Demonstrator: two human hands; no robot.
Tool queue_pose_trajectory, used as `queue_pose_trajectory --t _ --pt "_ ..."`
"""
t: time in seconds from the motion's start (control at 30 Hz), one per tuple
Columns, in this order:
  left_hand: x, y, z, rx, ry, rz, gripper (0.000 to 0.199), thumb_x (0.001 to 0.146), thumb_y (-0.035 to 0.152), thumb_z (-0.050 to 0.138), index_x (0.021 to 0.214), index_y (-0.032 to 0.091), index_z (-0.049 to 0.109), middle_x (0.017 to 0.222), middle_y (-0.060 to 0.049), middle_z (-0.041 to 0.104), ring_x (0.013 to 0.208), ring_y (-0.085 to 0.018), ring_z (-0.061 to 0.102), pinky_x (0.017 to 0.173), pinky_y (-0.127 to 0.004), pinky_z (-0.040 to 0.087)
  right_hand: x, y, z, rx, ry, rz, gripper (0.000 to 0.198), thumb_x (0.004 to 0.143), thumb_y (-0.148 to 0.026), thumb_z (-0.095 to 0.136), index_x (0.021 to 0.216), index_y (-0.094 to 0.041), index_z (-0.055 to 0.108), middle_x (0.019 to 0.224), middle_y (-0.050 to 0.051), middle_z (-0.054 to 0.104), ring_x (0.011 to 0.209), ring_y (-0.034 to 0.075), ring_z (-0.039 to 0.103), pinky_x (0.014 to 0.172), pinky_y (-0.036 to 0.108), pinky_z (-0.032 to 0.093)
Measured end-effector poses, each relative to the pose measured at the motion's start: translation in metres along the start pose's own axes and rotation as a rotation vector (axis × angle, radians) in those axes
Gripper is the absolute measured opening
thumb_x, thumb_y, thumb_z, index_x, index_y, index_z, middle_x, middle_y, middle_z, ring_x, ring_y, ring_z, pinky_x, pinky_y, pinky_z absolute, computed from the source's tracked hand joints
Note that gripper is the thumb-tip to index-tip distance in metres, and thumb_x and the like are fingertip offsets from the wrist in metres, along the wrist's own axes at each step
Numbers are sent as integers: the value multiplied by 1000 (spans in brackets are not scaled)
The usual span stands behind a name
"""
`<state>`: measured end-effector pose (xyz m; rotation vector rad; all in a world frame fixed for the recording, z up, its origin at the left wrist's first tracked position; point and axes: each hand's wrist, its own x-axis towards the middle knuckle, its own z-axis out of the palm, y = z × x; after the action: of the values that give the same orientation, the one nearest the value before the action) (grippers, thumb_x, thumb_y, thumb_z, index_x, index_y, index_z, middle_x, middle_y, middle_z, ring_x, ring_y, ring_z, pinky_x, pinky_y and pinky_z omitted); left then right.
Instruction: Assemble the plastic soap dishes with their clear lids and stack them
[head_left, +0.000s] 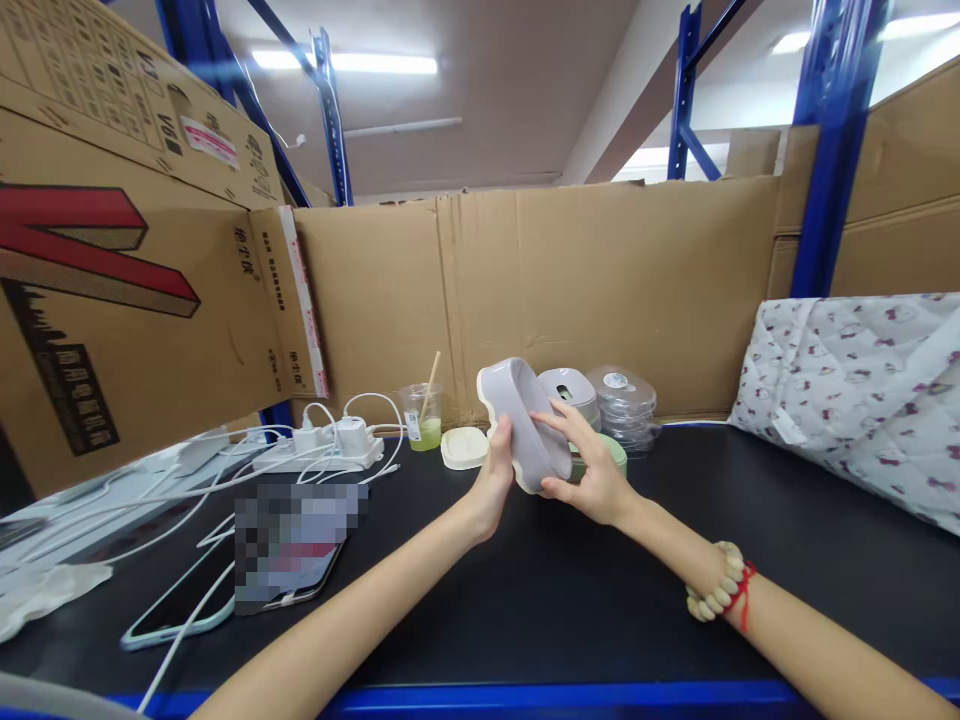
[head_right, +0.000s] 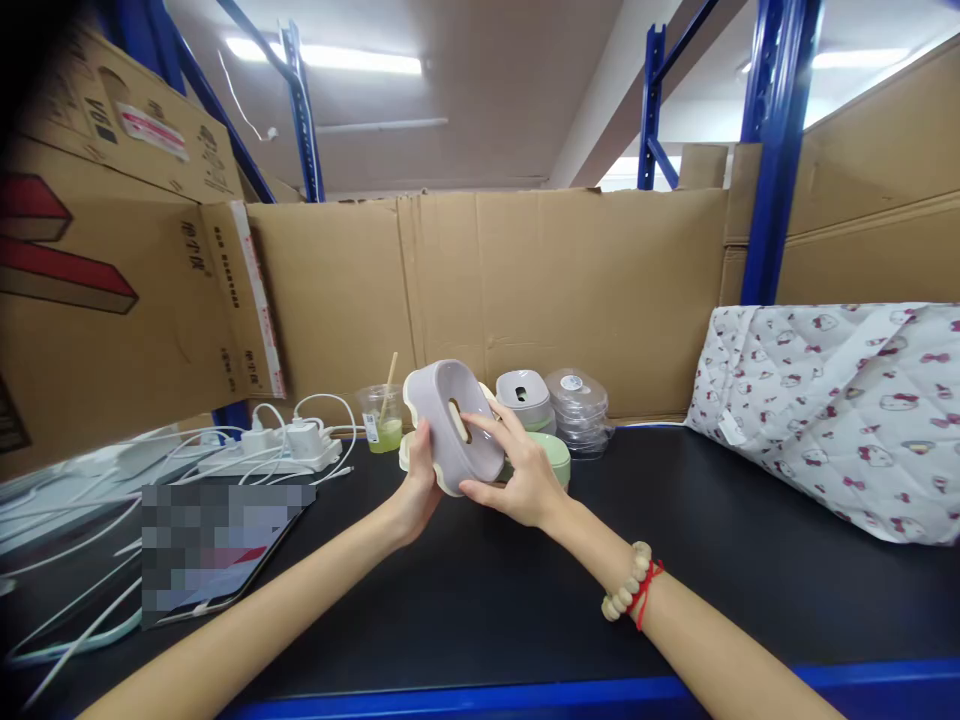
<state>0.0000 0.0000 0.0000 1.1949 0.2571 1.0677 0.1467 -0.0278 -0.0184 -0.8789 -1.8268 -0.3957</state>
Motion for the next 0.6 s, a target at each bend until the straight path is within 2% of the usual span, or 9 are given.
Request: queue_pose_trajectory --t 0.1,0.23,0.33,0.4,0.47,0.53,0.6 --pt "2 -2 -2 -11 -13 56 57 92 53 47 126 7 52 127 -10 50 124 -23 41 106 -27 35 0 -2 1 16 25 20 66 78 -69 51 124 -21 57 131 17 48 127 30 43 91 42 47" --pt "1 2 0 -12 32 -14 49 98 45 37 124 8 54 117 -10 57 117 -24 49 101 -28 41 3 -9 3 122 23 145 67 73 -70 55 117 -20 60 130 15 49 124 31 45 94 43 44" --pt "1 9 2 -24 43 -94 53 102 44 21 127 10 53 109 -11 60 106 -25 56 91 -31 48 8 -12 4 332 92 350 69 75 -76 43 108 -18 60 112 14 59 102 28 58 86 41 48" --pt "2 14 1 -47 36 -119 60 103 48 14 129 9 51 106 -14 60 98 -26 59 82 -32 52 12 -12 2 435 166 473 69 77 -77 35 103 -17 57 96 11 63 84 25 61 77 41 50" --pt "7 21 -3 -73 64 -125 65 102 51 10 131 8 49 103 -16 60 90 -27 62 72 -32 54 15 -7 -1 367 264 505 66 74 -76 40 101 -18 57 97 10 62 89 25 59 82 43 48" --pt "14 28 -10 -80 132 -124 68 102 53 6 134 8 46 101 -17 60 83 -26 63 62 -29 54 18 -1 -6 176 370 466 61 70 -71 51 102 -19 59 110 11 58 108 28 53 93 45 43" --pt "21 34 -20 -66 184 -164 68 102 54 6 134 8 45 101 -17 60 78 -25 64 52 -25 52 19 7 -11 7 438 429 56 68 -66 57 101 -20 61 116 12 55 116 28 48 98 46 39"
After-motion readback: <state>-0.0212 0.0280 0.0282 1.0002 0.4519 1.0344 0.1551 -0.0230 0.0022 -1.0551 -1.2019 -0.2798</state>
